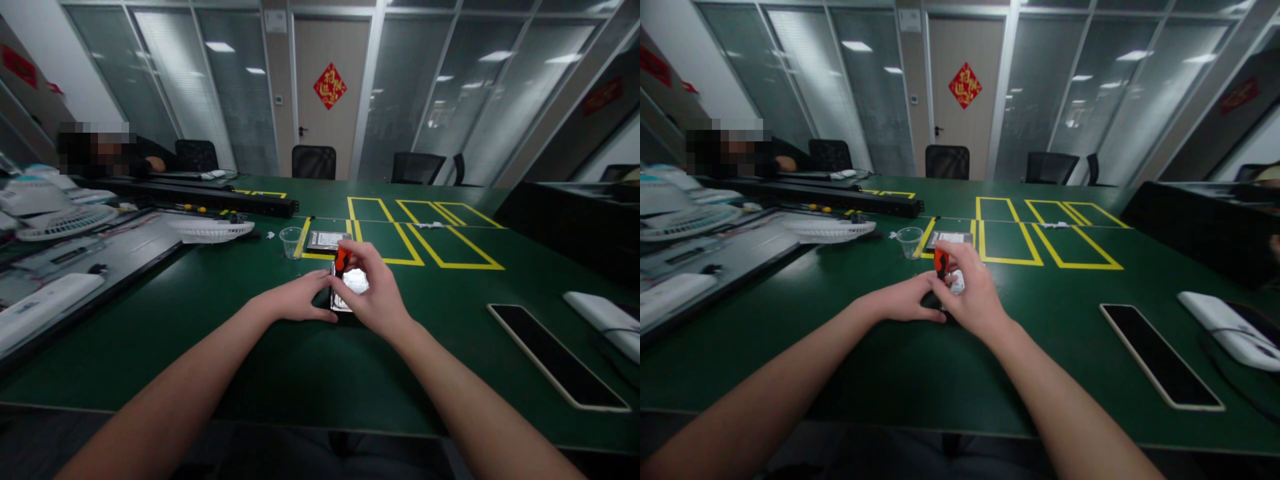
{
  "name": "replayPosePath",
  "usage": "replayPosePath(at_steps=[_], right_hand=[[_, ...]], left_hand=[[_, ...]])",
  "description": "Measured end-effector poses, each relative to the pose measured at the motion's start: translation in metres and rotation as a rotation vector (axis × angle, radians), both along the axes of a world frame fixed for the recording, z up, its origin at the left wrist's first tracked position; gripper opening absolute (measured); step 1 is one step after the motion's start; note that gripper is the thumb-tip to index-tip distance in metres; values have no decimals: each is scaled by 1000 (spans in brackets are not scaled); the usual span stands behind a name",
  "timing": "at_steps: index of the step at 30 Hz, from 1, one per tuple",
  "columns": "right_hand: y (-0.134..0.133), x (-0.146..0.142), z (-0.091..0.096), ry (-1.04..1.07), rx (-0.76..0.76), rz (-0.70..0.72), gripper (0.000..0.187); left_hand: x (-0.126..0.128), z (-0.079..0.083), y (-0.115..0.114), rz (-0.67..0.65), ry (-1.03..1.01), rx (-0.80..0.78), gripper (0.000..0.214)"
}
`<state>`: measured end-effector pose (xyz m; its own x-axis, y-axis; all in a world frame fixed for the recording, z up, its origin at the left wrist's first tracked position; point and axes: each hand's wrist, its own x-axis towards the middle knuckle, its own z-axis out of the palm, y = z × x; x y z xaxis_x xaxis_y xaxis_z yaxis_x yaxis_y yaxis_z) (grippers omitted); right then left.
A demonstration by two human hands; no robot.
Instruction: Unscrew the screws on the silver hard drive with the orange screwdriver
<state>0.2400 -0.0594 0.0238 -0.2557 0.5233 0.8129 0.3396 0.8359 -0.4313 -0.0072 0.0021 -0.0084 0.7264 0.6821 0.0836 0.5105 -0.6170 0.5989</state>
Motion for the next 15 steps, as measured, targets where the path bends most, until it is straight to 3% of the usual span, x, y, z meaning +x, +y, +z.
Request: replayPosePath(at_steps=[15], right_hand=[[-3, -1, 1, -18, -31, -12, 57]], left_hand=[[2, -1, 0, -25, -28, 18, 88]])
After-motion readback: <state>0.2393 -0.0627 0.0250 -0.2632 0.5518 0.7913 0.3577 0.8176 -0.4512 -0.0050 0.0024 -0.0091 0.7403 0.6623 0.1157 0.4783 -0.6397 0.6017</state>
